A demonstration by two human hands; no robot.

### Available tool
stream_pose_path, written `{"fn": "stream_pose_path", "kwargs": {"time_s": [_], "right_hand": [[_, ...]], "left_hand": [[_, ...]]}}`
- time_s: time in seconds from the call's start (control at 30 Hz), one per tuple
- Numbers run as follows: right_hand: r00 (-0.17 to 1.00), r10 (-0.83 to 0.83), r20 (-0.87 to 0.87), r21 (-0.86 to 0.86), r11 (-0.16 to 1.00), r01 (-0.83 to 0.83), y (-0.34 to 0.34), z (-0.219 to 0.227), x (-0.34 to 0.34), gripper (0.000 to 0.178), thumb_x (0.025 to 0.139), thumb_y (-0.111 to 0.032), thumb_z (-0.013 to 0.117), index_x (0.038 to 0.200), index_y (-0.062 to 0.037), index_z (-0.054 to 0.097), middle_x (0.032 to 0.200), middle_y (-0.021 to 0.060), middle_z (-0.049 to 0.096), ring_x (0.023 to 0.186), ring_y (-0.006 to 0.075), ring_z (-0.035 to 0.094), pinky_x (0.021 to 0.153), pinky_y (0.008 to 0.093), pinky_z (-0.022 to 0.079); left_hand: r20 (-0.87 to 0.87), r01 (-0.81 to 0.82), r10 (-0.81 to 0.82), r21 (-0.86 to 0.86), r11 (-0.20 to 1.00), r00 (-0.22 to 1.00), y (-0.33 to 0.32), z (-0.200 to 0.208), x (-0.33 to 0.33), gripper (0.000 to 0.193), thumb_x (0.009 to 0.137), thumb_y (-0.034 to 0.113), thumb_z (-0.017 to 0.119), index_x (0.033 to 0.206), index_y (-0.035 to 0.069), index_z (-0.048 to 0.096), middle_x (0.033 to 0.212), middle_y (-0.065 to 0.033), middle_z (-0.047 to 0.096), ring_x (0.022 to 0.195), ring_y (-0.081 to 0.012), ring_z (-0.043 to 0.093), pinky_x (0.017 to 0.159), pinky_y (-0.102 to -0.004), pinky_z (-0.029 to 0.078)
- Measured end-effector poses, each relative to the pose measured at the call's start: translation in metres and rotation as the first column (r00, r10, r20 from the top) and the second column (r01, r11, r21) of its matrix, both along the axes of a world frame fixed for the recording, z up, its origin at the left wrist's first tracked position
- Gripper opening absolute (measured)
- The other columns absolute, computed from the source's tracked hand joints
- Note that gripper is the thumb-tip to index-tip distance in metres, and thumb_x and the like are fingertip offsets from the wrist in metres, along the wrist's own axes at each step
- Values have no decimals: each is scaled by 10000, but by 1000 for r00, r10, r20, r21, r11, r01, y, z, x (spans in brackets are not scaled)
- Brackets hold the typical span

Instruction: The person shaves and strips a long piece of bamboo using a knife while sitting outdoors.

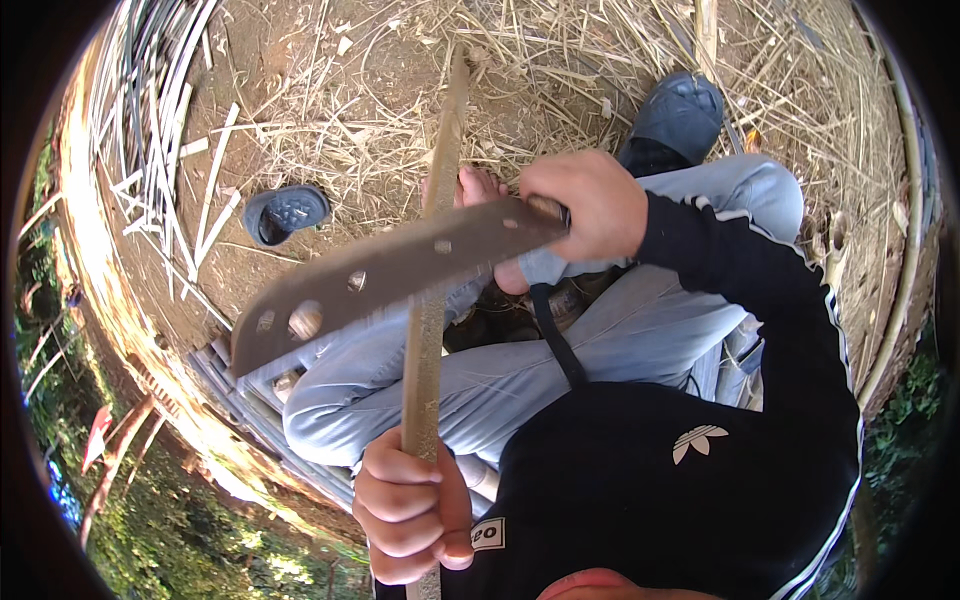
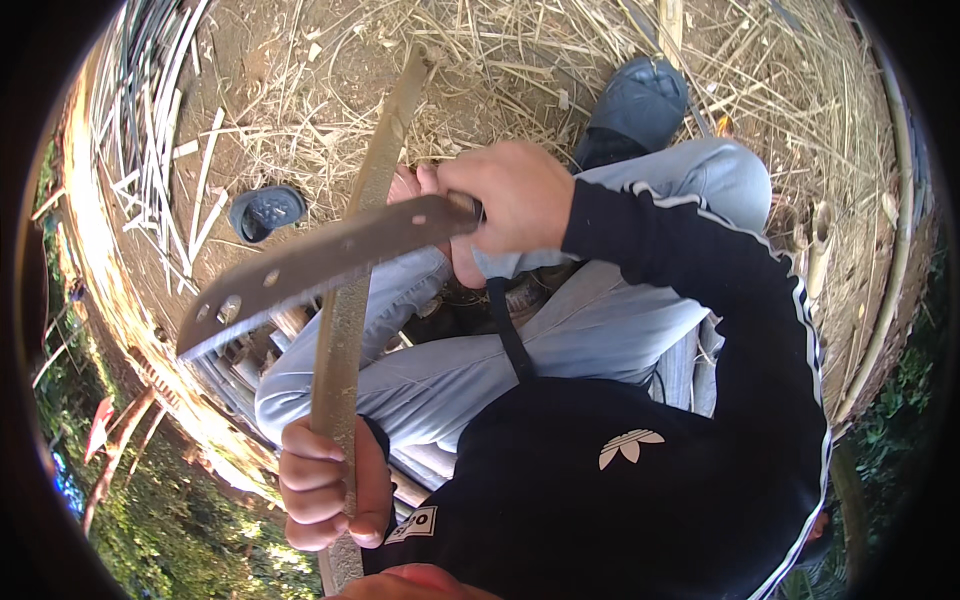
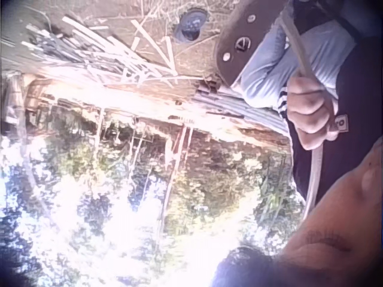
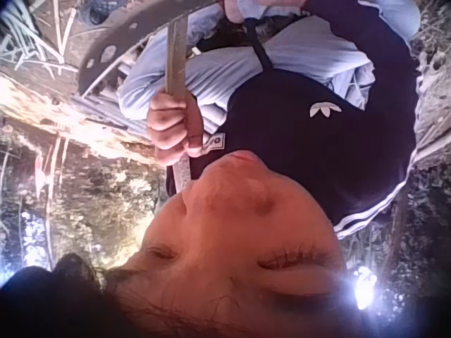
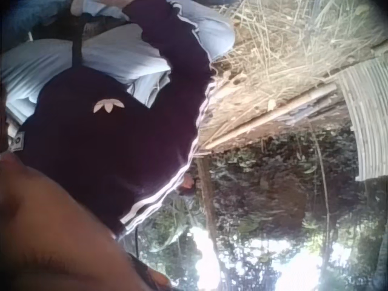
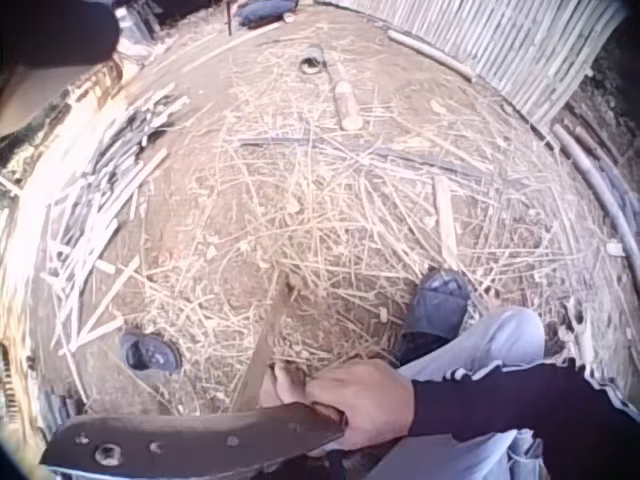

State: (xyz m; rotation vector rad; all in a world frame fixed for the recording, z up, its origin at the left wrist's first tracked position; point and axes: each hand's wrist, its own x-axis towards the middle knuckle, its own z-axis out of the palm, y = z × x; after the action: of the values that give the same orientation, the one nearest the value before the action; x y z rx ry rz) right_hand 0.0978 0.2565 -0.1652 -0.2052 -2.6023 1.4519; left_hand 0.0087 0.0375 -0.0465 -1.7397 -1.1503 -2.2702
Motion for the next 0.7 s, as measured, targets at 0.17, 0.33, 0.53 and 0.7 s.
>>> {"fn": "stream_pose_path", "kwargs": {"time_s": [0.17, 0.33, 0.53, 0.7], "right_hand": [[998, -61, 23, 168, 984, 56, 6, 10, 8, 253, 595, -149, 710, 802, -88, 578, 710, 93, 562, 670, 333, 589, 562, 428, 442], [997, 29, -67, 44, 999, -26, -13, 23, 15, 296, 729, -303, 737, 786, -70, 564, 691, 101, 549, 657, 328, 587, 564, 418, 447], [981, 137, 139, 90, 984, -151, -3, 50, 18, 363, 669, -171, 655, 1015, -74, 600, 794, 105, 646, 737, 327, 647, 607, 448, 514], [991, -28, 129, 68, 997, 20, 6, 17, 7, 362, 651, -197, 669, 972, -43, 605, 719, 104, 629, 704, 337, 643, 586, 441, 512]], "left_hand": [[12, -77, 77, 35, 996, 997, 1, -12, 0, 211, 819, 205, 611, 855, 169, 406, 684, 73, 336, 596, -91, 321, 637, -274, 328], [-93, -1, 5, 44, 999, 996, 2, -1, 2, 213, 828, 209, 611, 865, 174, 404, 682, 81, 339, 611, -89, 338, 639, -269, 330], [-81, 42, -40, 22, 999, 996, 18, -2, 5, 216, 851, 231, 618, 835, 187, 408, 661, 87, 318, 564, -69, 311, 603, -244, 326], [-91, 12, -10, 17, 1000, 996, 19, 0, 7, 214, 854, 235, 617, 826, 185, 412, 658, 85, 311, 566, -70, 311, 606, -243, 334]]}}
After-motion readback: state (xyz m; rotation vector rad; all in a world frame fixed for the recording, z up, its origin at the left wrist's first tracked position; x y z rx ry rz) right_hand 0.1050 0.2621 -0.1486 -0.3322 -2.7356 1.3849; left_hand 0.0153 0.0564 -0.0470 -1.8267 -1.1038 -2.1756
